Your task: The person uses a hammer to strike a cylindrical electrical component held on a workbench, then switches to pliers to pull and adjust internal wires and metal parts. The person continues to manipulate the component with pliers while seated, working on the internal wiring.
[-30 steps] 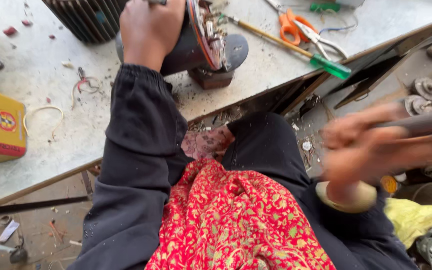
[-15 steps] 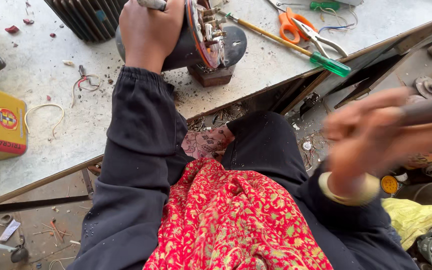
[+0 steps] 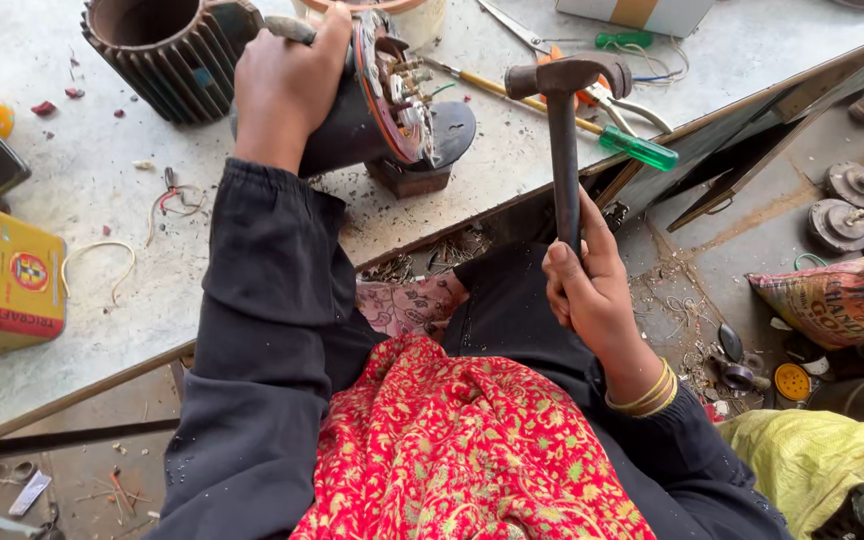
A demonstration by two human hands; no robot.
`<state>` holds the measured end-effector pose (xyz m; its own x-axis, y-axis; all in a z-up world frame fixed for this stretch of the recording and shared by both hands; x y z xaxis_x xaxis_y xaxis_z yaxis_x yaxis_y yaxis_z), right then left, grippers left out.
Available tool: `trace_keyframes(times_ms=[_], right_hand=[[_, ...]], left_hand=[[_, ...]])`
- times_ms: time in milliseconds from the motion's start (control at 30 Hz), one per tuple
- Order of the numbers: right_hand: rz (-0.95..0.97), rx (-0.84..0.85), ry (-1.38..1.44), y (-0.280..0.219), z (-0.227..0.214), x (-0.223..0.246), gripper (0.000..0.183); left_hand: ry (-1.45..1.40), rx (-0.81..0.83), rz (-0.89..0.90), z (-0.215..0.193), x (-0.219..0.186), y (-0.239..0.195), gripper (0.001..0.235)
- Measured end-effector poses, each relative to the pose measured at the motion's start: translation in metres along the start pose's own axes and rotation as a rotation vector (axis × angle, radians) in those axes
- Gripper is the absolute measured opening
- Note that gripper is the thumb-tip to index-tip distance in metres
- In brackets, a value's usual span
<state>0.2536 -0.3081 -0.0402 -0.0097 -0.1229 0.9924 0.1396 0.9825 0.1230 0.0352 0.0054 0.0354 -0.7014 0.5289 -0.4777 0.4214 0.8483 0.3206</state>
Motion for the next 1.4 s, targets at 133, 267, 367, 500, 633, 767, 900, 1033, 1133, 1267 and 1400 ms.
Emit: trace_keyframes(times_ms=[133,267,367,500,633,767,900,1033,1133,1267,1400], right_hand=[[0.057,0.019,-0.020,-0.001,-0.002,-0.017,0.065],[0.128,0.075,0.014,0.001,0.004,-0.036,0.066],[0.133,0.087,-0.018,0.004,0.007,-0.038,0.066],[0.174,0.104,-0.012,0.004,0.005,-0.035,0.063],[0.184,0.085,-0.088,0.006,0.000,-0.034,0.060],[0.119,0.091,-0.116,0.009,0.001,-0.023,0.061],[-0.181,0.074,-0.305,0.004,-0.004,0.027,0.064],[-0.302,-0.096,-0.282,-0.002,-0.020,0.062,0.064],[-0.763,-0.115,0.298,0.016,-0.007,0.053,0.081],[-0.488,0.041,-0.770,0.041,0.032,0.029,0.074],[-0.288,0.019,-0.621,0.031,0.013,0.053,0.068]], left_hand=[[-0.009,0.024,-0.015,0.002,0.003,0.003,0.066],[-0.040,0.077,-0.033,0.004,0.010,0.002,0.086],[0.021,0.165,-0.081,0.004,0.017,0.000,0.099],[-0.124,0.095,-0.056,-0.002,0.013,-0.004,0.090],[-0.125,-0.151,0.056,-0.011,-0.004,-0.014,0.077],[-0.138,-0.181,0.025,-0.011,-0.009,-0.016,0.060],[0.097,0.112,-0.210,-0.001,0.005,-0.005,0.073],[0.202,0.046,-0.048,0.004,0.011,-0.002,0.066],[0.111,-0.077,0.041,0.007,0.016,-0.002,0.059],[0.160,-0.092,0.004,0.009,0.017,0.000,0.067],[0.183,-0.117,0.041,0.003,0.011,-0.005,0.066]])
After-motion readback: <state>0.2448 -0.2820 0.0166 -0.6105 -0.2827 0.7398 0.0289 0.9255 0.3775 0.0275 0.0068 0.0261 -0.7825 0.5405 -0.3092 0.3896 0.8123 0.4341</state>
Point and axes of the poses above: each hand's wrist, its own y-axis towards the middle knuckle, its own z-axis out of the palm, x = y × z, the point moved 4 cm from there along y, towards the middle knuckle, and after that the axes turned 10 degrees about x, right-handed, at the moved point
